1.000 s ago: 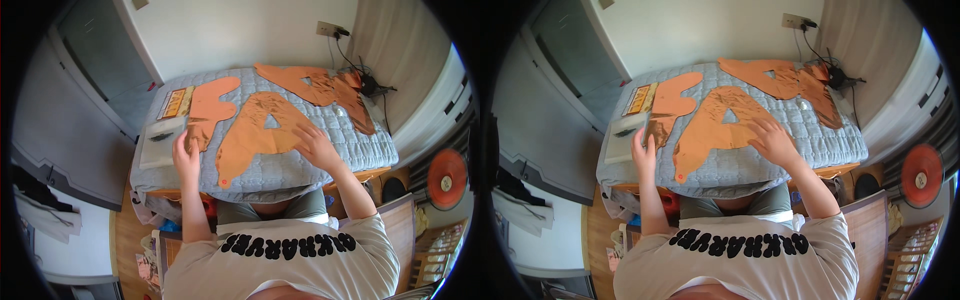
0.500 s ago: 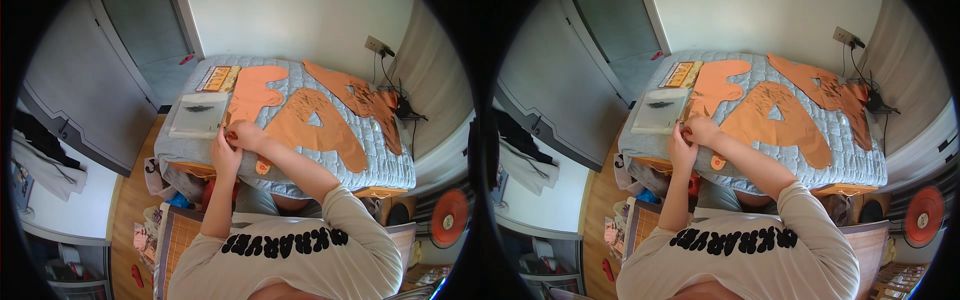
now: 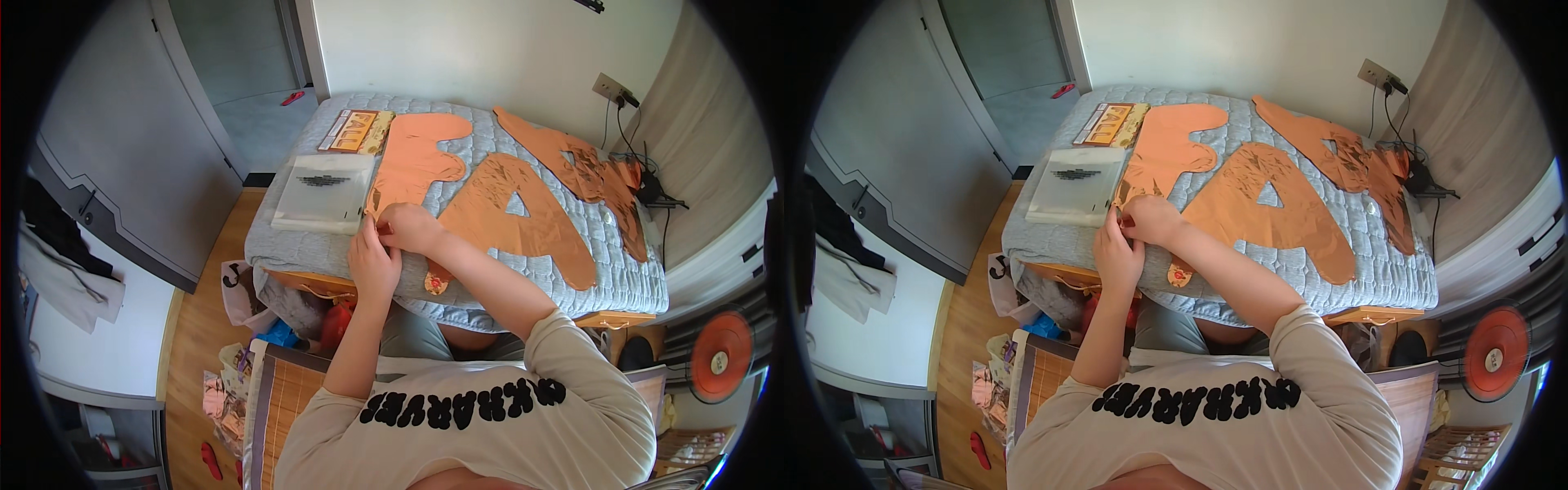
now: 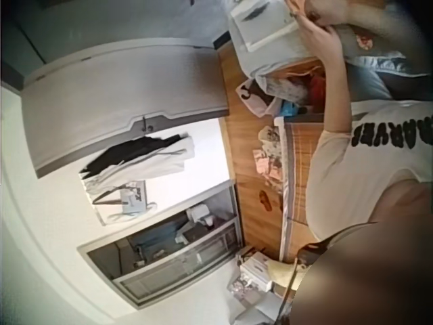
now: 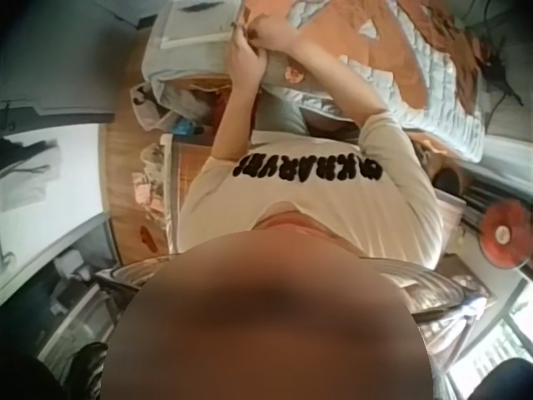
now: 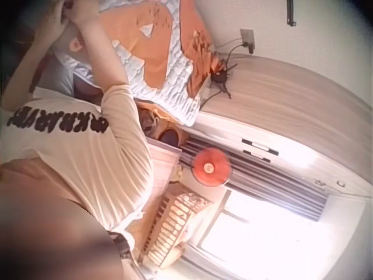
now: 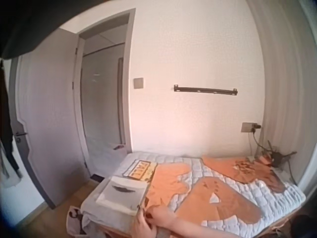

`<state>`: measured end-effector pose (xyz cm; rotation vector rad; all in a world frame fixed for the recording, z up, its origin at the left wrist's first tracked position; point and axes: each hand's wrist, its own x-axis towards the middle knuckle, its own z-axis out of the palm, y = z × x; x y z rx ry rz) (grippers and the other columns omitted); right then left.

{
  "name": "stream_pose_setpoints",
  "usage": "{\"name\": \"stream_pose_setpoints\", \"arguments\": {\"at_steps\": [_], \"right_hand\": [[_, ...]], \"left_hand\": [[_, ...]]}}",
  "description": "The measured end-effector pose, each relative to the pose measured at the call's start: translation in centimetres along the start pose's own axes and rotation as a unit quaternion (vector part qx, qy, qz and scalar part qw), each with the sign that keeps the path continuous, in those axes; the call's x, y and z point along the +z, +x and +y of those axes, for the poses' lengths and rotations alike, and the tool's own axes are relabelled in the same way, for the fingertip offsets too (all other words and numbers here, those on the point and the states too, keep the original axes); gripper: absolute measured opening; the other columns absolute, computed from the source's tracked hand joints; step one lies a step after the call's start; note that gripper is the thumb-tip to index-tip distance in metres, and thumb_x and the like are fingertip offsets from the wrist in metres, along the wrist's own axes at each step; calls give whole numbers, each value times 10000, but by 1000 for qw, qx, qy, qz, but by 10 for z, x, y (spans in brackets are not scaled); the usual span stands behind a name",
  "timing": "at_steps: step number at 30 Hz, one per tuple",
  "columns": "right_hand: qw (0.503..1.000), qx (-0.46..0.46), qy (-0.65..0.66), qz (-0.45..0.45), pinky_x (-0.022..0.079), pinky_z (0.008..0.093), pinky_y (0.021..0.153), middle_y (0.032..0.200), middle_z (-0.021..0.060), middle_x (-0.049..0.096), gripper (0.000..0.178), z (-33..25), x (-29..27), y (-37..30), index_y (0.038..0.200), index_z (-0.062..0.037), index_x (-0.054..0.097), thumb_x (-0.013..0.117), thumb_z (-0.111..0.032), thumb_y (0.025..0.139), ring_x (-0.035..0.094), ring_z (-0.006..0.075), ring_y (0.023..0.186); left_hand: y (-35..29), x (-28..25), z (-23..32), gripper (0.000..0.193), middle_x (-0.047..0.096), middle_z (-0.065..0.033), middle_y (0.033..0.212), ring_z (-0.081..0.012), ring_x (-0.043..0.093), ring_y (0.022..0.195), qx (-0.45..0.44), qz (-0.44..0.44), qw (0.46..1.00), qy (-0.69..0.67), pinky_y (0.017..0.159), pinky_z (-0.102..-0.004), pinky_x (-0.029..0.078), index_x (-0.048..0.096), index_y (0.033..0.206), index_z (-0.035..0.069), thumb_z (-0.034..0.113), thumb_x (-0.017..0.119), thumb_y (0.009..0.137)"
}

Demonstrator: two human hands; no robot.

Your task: Folding rose gold foil balloons and placing them into individual plastic sleeves with paper backings.

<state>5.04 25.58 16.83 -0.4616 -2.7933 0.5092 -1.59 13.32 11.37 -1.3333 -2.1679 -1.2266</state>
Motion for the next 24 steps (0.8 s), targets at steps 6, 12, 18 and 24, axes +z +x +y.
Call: {"name": "stream_pose_setpoints", "arguments": {"at_steps": [6,12,18,24], "right_hand": [[1000,15,-15,20,557,442,760,864,129,733,217,5,2,3,879,-65,764,681,-264,858,701,335,824],[994,89,66,-2,561,416,763,858,121,748,203,8,-6,10,871,-91,776,740,-285,819,718,299,830],[983,106,150,0,532,361,670,777,99,734,266,29,-8,16,843,-36,747,810,-291,797,695,217,720],[965,111,239,-1,511,323,638,761,72,699,266,44,-9,26,899,-7,722,784,-264,865,637,148,672]], "left_hand": [[-3,-2,5,607,640,-187,1146,-379,623,1076,4,3,1000,-3,919,-482,492,472,1415,-2,164,701,879],[-3,-2,3,537,632,-219,1188,-399,617,1115,19,32,999,-11,938,-476,494,488,1381,-7,146,676,902],[-2,0,3,477,634,-205,1172,-399,619,1099,21,8,1000,-13,918,-476,498,512,1346,6,143,659,913],[0,1,3,435,630,-197,1135,-398,618,1048,41,13,999,6,893,-482,497,534,1316,12,144,645,916]]}}
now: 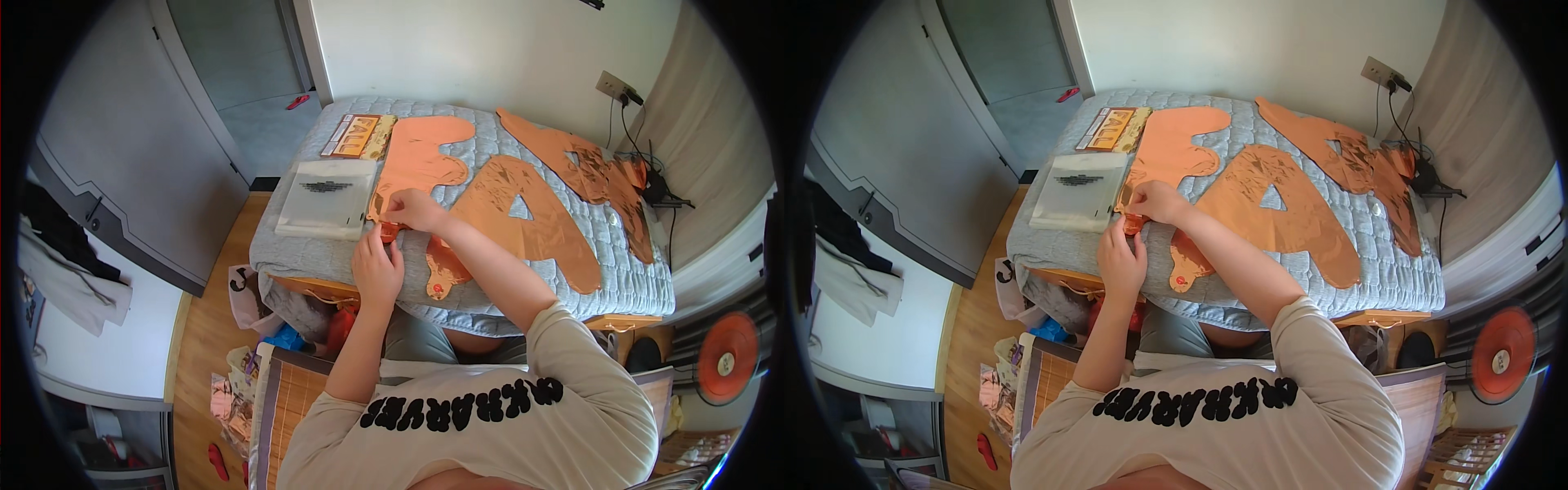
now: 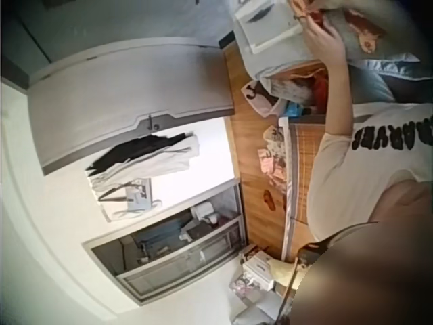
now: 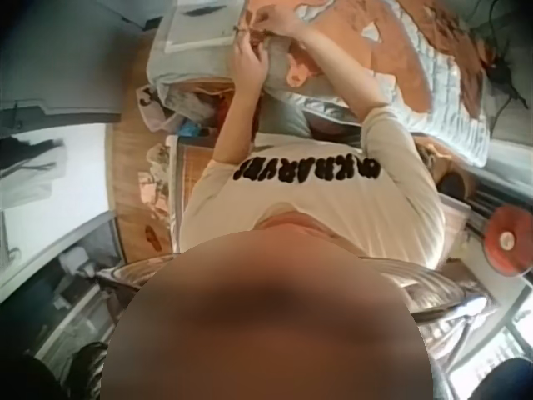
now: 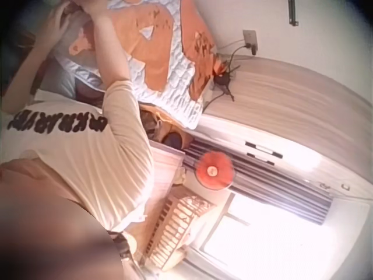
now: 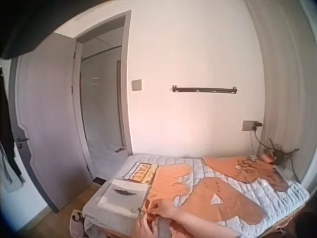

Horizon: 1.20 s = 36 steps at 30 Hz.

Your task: Folding rose gold foil balloons and placing them into individual plastic sleeves with paper backings.

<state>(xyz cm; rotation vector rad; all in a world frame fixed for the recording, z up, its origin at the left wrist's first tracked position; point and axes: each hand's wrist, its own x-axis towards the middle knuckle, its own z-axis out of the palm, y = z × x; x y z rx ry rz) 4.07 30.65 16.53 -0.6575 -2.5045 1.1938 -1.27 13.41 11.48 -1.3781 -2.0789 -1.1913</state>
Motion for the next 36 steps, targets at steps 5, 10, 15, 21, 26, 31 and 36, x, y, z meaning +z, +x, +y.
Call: {"name": "stream_pose_setpoints", "arguments": {"at_steps": [5,10,15,21,26,31,36], "right_hand": [[989,56,137,-22,529,330,639,831,65,690,223,13,-5,14,927,-12,697,707,-234,938,638,140,713],[872,175,453,63,562,348,716,869,72,644,160,66,-55,42,979,-22,658,619,-177,984,627,169,758],[629,246,685,273,567,395,722,976,144,683,184,134,-170,53,1035,22,655,512,-64,958,675,248,852],[648,145,167,729,491,384,841,1052,125,670,348,149,-317,-29,1107,22,595,574,-316,1026,614,238,948],[777,-160,-33,608,495,366,875,1059,129,681,187,49,-323,-118,1112,-13,598,506,-169,1067,621,251,919],[782,-369,-296,406,517,400,808,1016,155,660,106,50,-271,-232,1051,-1,596,505,23,1003,625,302,870],[891,-282,-264,237,555,431,757,1025,168,728,160,72,-155,-304,891,-65,519,620,58,890,700,369,886]], "left_hand": [[-1,-1,-3,398,628,-177,1121,-391,614,1031,5,-19,1000,13,881,-481,499,564,1292,31,157,637,923],[-2,1,-5,271,629,-150,1118,-365,618,1025,26,-2,1000,18,875,-465,503,654,1174,36,143,635,926],[-6,0,-12,266,612,-130,1151,-347,609,1054,20,-6,999,28,878,-467,496,652,1155,46,163,645,916],[-2,2,-1,276,618,-185,1138,-387,612,1060,22,-11,1000,8,910,-465,498,656,1177,15,125,640,924],[-3,-3,-1,430,558,-222,1256,-425,572,1145,-41,-15,999,-19,970,-485,476,557,1327,15,126,640,920],[-2,-1,4,478,536,-227,1300,-434,546,1208,-37,-21,998,-40,1002,-493,461,522,1363,17,118,635,910],[-4,1,0,481,552,-223,1285,-427,557,1188,-20,-13,999,-38,996,-497,457,533,1339,17,132,661,891]]}}
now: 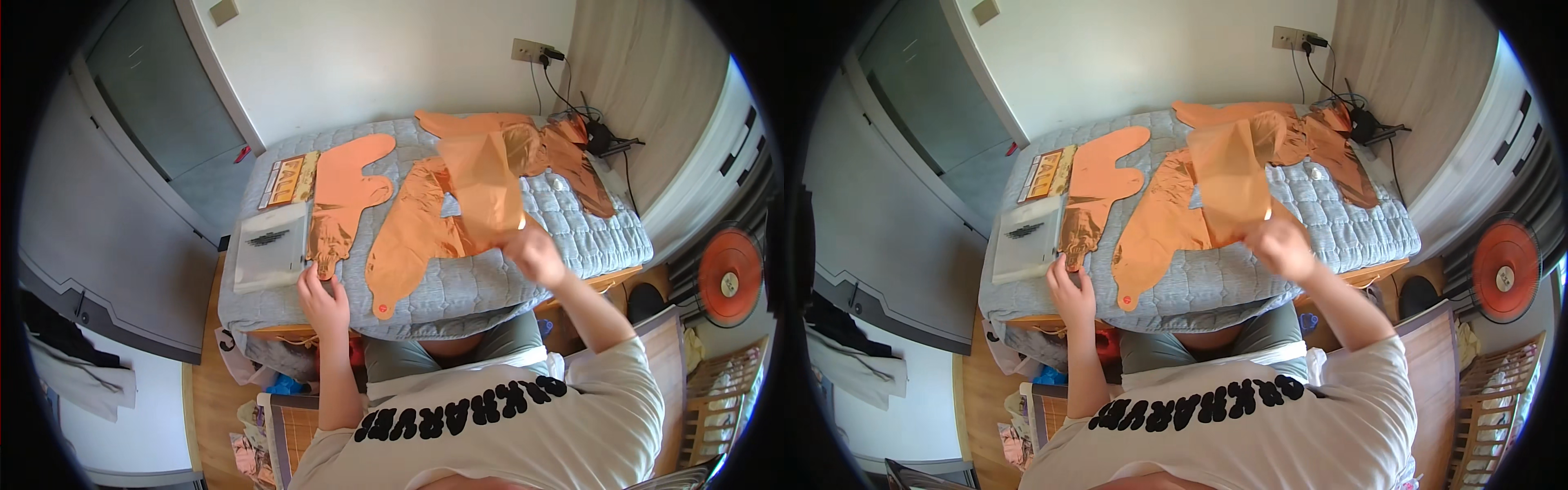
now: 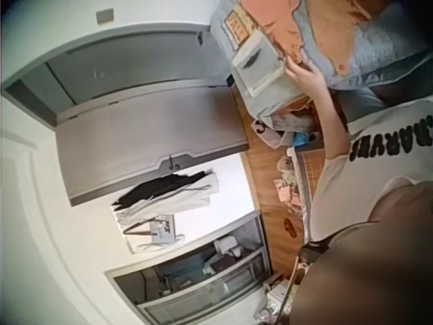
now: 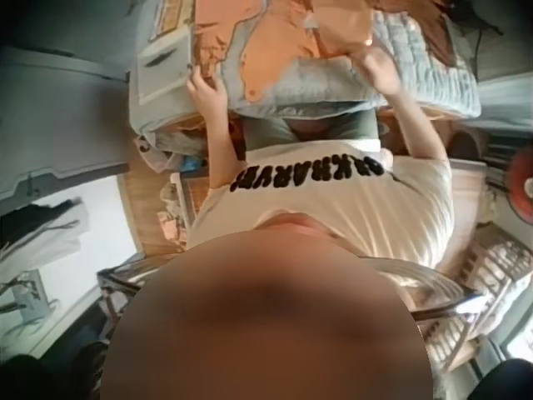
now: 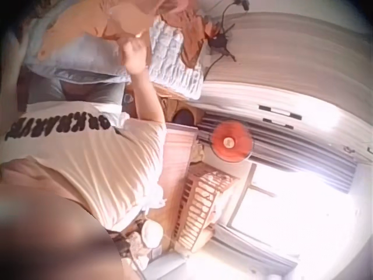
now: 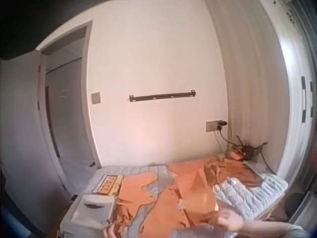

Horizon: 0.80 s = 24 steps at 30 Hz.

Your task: Folding rose gold foil balloons and placing them into individual plastic sleeves with paper backings.

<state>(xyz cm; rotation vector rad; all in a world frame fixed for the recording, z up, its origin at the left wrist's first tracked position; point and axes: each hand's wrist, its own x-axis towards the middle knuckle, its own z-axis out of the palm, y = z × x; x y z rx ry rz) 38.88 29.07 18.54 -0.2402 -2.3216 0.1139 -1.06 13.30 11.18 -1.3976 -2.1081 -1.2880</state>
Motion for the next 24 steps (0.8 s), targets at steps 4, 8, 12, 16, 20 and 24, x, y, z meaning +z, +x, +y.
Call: {"name": "stream_pose_setpoints", "arguments": {"at_steps": [4,8,12,16,20,24], "right_hand": [[994,104,29,-24,561,439,765,1025,142,733,154,-44,31,-35,1013,-62,602,660,11,890,709,371,898],[982,182,39,-17,543,441,815,1027,105,719,179,-71,44,-38,1085,-86,667,686,-64,908,691,333,947],[970,219,59,-87,492,443,920,1095,96,708,193,-91,41,-32,1124,-107,687,663,-175,944,660,312,1053],[966,198,132,-103,483,462,928,1079,121,698,237,-93,34,-22,1150,-83,682,603,-230,981,642,350,1062],[938,312,120,-91,500,472,899,1072,153,688,259,-69,20,-5,1151,-61,670,598,-225,964,634,374,1011],[938,303,-166,-41,511,457,939,1174,152,664,324,26,17,16,1209,-84,655,646,-177,899,616,358,1116]], "left_hand": [[0,2,1,474,541,-219,1308,-426,542,1212,13,-1,1000,1,1007,-507,450,541,1337,34,145,674,895],[-4,3,6,422,541,-194,1335,-408,549,1227,38,10,999,7,1026,-498,451,597,1299,69,154,692,897],[-8,2,28,346,574,-168,1310,-383,555,1221,84,-15,996,-7,1018,-493,448,660,1209,83,156,715,875],[-6,-1,35,357,635,-92,1293,-323,559,1232,155,-101,982,-26,1018,-460,425,694,1195,116,214,732,854],[-5,-7,35,434,638,-35,1321,-272,581,1204,205,-170,964,-7,1038,-441,389,706,1228,158,315,774,829],[-6,-5,34,429,658,-23,1301,-257,581,1218,207,-175,962,-16,1033,-433,395,712,1219,164,325,774,826]]}}
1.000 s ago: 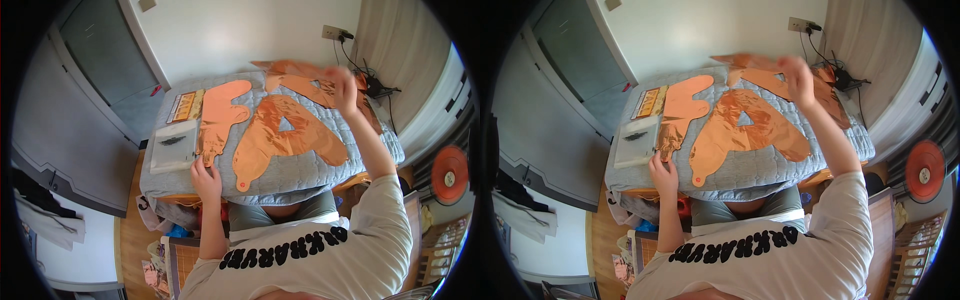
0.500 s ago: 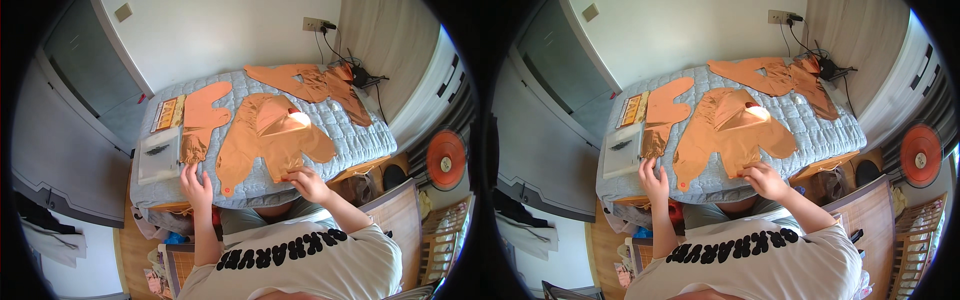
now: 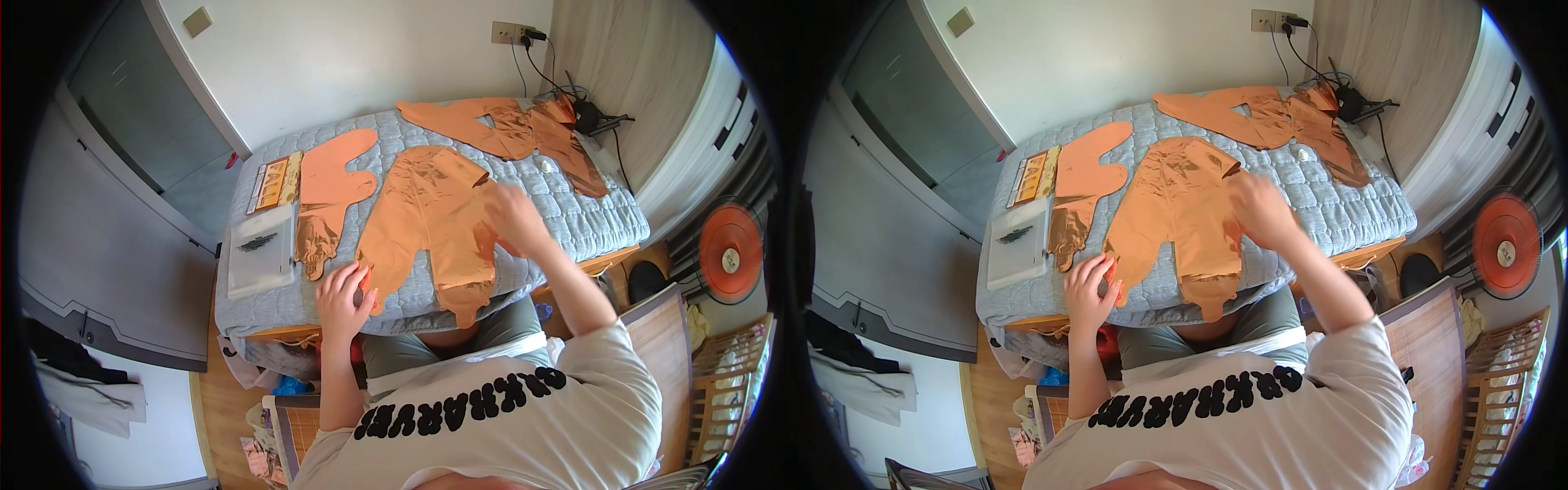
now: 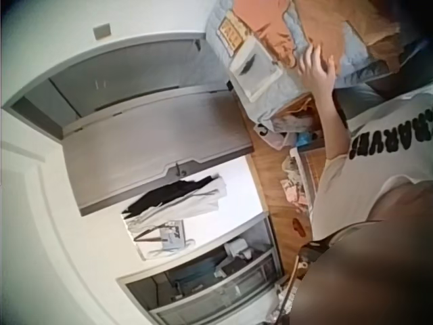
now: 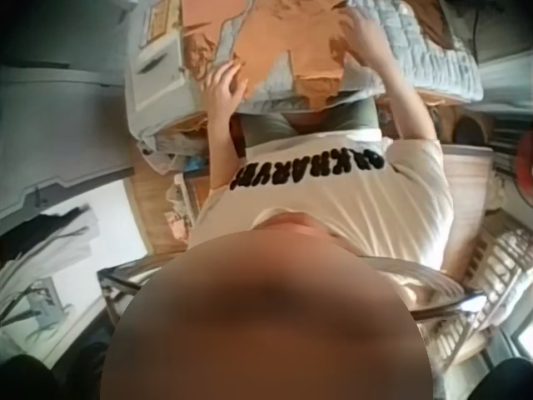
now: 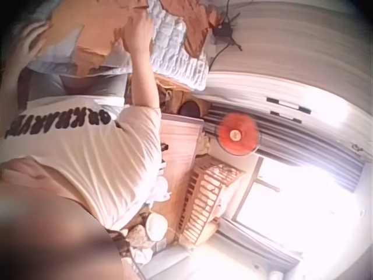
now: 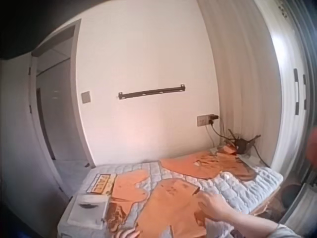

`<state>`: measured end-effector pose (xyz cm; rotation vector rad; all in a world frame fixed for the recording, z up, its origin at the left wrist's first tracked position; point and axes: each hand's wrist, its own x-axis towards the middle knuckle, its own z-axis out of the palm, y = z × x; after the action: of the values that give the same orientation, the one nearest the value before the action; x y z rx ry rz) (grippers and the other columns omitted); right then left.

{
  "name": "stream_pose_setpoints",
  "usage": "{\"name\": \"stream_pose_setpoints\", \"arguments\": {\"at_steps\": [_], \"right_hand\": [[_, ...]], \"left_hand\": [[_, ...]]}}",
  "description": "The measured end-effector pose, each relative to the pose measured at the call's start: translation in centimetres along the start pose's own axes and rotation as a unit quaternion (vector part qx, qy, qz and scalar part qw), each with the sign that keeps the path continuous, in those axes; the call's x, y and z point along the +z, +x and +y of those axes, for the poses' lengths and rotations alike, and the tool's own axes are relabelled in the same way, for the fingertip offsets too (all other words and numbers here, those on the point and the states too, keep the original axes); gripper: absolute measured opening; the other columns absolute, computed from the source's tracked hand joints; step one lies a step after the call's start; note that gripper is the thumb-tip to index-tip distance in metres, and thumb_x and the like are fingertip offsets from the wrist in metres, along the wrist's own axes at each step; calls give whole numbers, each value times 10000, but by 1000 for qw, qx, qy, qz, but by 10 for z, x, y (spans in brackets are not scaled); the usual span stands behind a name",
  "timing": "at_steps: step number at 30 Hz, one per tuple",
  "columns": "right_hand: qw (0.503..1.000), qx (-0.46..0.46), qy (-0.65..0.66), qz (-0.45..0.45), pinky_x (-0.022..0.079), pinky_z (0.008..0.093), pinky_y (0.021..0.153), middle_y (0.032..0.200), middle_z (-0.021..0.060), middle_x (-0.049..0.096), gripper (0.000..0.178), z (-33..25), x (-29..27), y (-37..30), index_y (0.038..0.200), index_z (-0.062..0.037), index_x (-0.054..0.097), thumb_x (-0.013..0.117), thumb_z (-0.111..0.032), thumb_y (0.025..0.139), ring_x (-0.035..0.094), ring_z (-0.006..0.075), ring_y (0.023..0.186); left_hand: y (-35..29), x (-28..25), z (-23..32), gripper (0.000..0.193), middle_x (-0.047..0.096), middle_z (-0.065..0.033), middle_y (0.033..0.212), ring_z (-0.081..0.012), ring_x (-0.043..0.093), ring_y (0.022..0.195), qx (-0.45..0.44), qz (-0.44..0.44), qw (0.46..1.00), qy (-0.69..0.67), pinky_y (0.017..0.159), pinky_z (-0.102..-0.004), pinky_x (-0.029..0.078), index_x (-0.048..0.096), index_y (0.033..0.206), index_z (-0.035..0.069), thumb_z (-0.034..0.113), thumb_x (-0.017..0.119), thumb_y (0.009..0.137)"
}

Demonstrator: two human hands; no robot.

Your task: Folding rose gold foil balloons and placing them into individual plastic sleeves with paper backings.

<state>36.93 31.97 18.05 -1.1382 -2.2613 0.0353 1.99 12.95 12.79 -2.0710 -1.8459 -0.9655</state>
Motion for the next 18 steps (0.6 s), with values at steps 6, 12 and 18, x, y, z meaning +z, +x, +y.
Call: {"name": "stream_pose_setpoints", "arguments": {"at_steps": [6,12,18], "right_hand": [[987,29,-151,-49,484,455,986,1206,85,652,365,69,47,80,1233,-113,650,654,-153,870,571,330,1227],[949,-235,-203,-50,478,400,930,1115,1,637,182,63,54,117,1019,-153,720,641,-143,855,574,239,1148],[928,-185,-321,39,469,368,893,1122,-6,586,110,69,68,156,913,-174,707,678,-158,808,562,212,1102]], "left_hand": [[0,2,0,412,672,-13,1284,-247,595,1206,-2,7,1000,3,1015,-426,411,718,1202,167,320,771,823],[-4,1,0,393,674,-12,1275,-244,597,1204,-1,13,1000,13,1001,-417,417,718,1191,160,329,744,837],[-2,3,2,396,667,-7,1284,-239,592,1211,1,12,1000,10,1004,-416,415,710,1207,159,330,731,850]]}}
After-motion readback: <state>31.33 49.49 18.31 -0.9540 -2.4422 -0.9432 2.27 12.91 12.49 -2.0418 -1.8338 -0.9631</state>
